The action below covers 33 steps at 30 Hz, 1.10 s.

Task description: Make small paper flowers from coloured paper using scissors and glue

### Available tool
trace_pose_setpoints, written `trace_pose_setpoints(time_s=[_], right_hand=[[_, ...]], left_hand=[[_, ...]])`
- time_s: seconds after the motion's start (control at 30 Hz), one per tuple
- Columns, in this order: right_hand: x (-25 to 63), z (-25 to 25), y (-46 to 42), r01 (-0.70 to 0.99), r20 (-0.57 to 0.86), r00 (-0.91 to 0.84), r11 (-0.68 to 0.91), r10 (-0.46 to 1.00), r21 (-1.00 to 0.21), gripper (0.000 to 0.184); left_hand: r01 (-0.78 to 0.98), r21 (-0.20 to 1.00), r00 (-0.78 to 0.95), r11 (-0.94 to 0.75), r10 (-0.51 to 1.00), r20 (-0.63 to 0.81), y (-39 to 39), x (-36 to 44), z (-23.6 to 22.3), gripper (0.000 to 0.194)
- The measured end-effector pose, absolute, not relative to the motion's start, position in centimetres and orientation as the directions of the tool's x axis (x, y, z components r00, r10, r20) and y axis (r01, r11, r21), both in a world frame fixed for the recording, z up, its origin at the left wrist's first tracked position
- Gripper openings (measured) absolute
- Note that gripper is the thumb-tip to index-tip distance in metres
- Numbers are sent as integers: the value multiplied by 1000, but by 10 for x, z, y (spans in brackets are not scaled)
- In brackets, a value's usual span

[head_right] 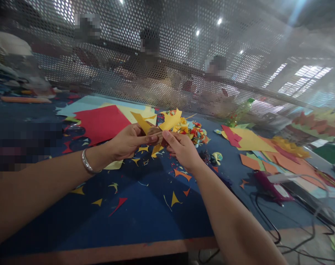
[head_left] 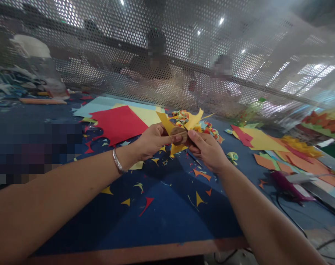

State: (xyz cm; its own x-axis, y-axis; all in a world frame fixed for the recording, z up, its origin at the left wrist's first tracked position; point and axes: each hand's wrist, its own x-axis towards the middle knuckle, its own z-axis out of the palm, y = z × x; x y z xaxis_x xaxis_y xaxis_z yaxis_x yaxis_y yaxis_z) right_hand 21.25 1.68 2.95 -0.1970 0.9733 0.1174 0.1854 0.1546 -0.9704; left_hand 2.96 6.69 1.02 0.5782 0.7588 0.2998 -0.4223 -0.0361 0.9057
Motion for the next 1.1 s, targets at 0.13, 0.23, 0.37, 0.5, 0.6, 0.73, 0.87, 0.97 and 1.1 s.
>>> trace_pose_setpoints(time_s=[0.13,0.23,0.37,0.5,0.6,0.73,0.87,0.97,1.1], right_hand=[[212,31,16,199,127,-189,165,974,-966,49],[211,32,16,200,118,-182,155,976,-968,50],[212,32,16,177,93,-169,123,981,-977,50],[211,32,16,160,81,-157,106,984,-981,50],[210,33,15,151,79,-147,101,986,-983,51],[209,34,15,132,78,-129,95,989,-987,51],[211,33,16,168,85,-122,105,989,-980,51],[213,33,16,201,95,-133,121,987,-972,52],[216,34,16,226,108,-146,139,983,-964,52]], left_hand=[[-452,892,588,4,753,294,68,30,6,25],[-443,896,582,28,770,263,67,30,6,27],[-440,898,579,20,770,267,66,31,7,26],[-432,901,578,20,773,260,66,31,8,25],[-447,894,578,21,770,271,65,31,9,24],[-446,894,579,36,774,257,64,32,9,25],[-450,892,594,48,762,258,65,31,8,24],[-449,893,602,39,751,270,66,30,7,21],[-442,896,589,32,764,263,68,28,9,21]])
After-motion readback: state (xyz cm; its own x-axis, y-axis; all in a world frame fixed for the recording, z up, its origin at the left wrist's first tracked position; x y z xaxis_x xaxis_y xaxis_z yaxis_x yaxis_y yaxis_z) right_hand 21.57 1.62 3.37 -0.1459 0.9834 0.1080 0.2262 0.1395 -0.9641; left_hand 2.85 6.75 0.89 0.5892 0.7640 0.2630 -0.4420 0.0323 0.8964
